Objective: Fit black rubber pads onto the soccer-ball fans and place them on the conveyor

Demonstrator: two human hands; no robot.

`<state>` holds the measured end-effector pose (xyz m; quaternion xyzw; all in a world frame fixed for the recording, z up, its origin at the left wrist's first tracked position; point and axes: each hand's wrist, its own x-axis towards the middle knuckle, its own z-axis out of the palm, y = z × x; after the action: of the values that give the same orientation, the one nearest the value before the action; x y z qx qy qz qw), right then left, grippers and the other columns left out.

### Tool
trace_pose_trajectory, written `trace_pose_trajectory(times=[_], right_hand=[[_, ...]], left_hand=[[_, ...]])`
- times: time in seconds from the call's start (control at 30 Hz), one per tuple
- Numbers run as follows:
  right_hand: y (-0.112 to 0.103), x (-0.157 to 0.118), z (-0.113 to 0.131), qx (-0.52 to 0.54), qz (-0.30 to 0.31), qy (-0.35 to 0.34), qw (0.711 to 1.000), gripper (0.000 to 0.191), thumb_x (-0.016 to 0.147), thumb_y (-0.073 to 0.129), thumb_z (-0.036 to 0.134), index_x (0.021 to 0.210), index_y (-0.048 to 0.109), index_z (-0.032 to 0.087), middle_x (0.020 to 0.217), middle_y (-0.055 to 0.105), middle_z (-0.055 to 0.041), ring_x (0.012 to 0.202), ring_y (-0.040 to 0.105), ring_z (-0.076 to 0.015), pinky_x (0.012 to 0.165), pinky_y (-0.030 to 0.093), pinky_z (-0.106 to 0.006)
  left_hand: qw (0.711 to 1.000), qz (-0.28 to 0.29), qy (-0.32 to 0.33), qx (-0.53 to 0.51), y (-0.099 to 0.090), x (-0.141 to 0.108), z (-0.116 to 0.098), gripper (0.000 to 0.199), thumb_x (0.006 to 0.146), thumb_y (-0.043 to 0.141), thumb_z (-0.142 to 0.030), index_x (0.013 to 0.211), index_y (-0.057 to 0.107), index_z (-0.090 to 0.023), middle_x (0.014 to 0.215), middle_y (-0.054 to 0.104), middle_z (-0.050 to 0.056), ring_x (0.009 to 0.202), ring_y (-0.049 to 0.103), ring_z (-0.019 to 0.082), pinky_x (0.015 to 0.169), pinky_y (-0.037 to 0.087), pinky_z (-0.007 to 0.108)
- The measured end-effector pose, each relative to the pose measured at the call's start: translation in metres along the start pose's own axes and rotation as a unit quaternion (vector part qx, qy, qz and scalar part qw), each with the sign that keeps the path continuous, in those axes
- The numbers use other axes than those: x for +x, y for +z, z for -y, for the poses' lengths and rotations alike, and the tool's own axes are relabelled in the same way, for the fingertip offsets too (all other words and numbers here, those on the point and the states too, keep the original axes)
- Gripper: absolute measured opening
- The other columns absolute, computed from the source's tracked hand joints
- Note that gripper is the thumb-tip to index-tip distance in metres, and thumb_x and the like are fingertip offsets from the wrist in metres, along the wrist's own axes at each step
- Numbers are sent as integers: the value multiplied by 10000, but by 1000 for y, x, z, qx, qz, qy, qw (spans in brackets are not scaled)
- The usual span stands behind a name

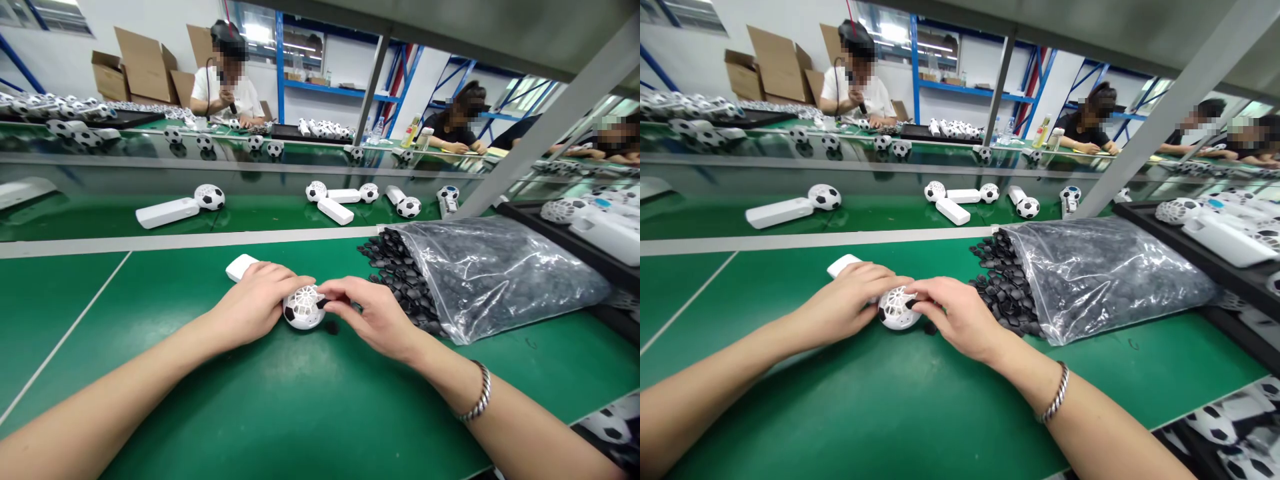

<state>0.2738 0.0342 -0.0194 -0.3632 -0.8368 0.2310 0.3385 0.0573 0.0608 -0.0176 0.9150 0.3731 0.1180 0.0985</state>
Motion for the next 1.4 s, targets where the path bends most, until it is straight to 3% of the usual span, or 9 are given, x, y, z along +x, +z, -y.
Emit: trace_pose_trajectory(times=[0.13, 0.27, 0.37, 0.47, 0.63, 0.83, 1.0, 1.13, 1.4], right_hand=[[0, -1, 3, 0, 35, -28, 999, 111, 855, 496, 165, 893, 584, 222, 867, 628, -10, 834, 572, -136, 766, 461, -270], [5, -2, 1, -32, 70, -92, 993, 127, 871, 478, 170, 884, 593, 221, 899, 633, -18, 853, 547, -147, 790, 431, -309], [11, -1, -1, -41, 54, -87, 994, 99, 867, 494, 195, 843, 588, 219, 853, 630, -15, 816, 538, -149, 772, 427, -321], [15, -1, -4, -20, 13, -39, 999, 55, 831, 543, 203, 883, 556, 216, 918, 604, -34, 912, 530, -168, 831, 430, -343], [21, -3, -6, 90, 39, 49, 994, 393, 820, 530, 207, 1192, 406, 220, 1229, 478, -82, 1124, 460, -187, 861, 469, -343], [17, 1, -12, 148, 49, 90, 984, 341, 812, 558, 225, 1128, 429, 211, 1124, 534, -54, 1009, 532, -154, 755, 501, -270], [-3, 1, -23, -20, 87, 135, 987, 178, 740, 653, 328, 804, 572, 183, 799, 542, -4, 695, 526, -117, 629, 442, -248], [-3, -4, -22, -101, 143, 130, 976, 210, 668, 722, 318, 805, 609, 206, 806, 536, -5, 709, 508, -131, 632, 413, -250], [1, -2, -9, -18, 153, 103, 983, 45, 803, 545, 153, 795, 547, 197, 696, 549, 33, 626, 500, -97, 610, 399, -220]], left_hand=[[1000, 10, -17, -24, -2, -2, -1, 552, 703, 463, -103, 1218, 459, -301, 1105, 570, 21, 1064, 462, 229, 930, 306, 394], [997, 11, -41, -62, 1, -3, -5, 706, 624, 666, -478, 1256, 431, -269, 1183, 524, 61, 1134, 406, 283, 1016, 223, 475], [994, -19, -77, -68, 7, -2, -9, 723, 606, 616, -633, 1204, 486, -250, 1159, 539, 72, 1138, 408, 287, 1043, 137, 527], [993, -36, -90, -72, 11, -2, -13, 605, 663, 592, -594, 1160, 517, -257, 1109, 565, 60, 1120, 429, 270, 1046, 121, 535], [995, -39, -63, -71, 10, -2, -16, 514, 715, 590, -473, 1169, 501, -250, 1078, 567, 62, 1056, 473, 244, 1042, 148, 519], [994, -42, -33, -97, 7, 0, -16, 420, 733, 593, -405, 1098, 528, -207, 979, 572, 51, 943, 508, 202, 1043, 223, 453], [993, -44, -37, -106, 11, -1, -7, 659, 615, 663, -559, 1126, 488, -182, 1099, 547, 87, 1089, 447, 259, 1067, 160, 487], [993, -26, -60, -99, 9, -2, -2, 596, 668, 642, -510, 1165, 493, -218, 1211, 506, 87, 1236, 309, 290, 1058, 182, 500], [972, -15, -120, -201, 10, -1, -9, 587, 713, 616, -478, 1221, 453, -234, 1347, 391, 72, 1343, 108, 274, 1055, 264, 450]])
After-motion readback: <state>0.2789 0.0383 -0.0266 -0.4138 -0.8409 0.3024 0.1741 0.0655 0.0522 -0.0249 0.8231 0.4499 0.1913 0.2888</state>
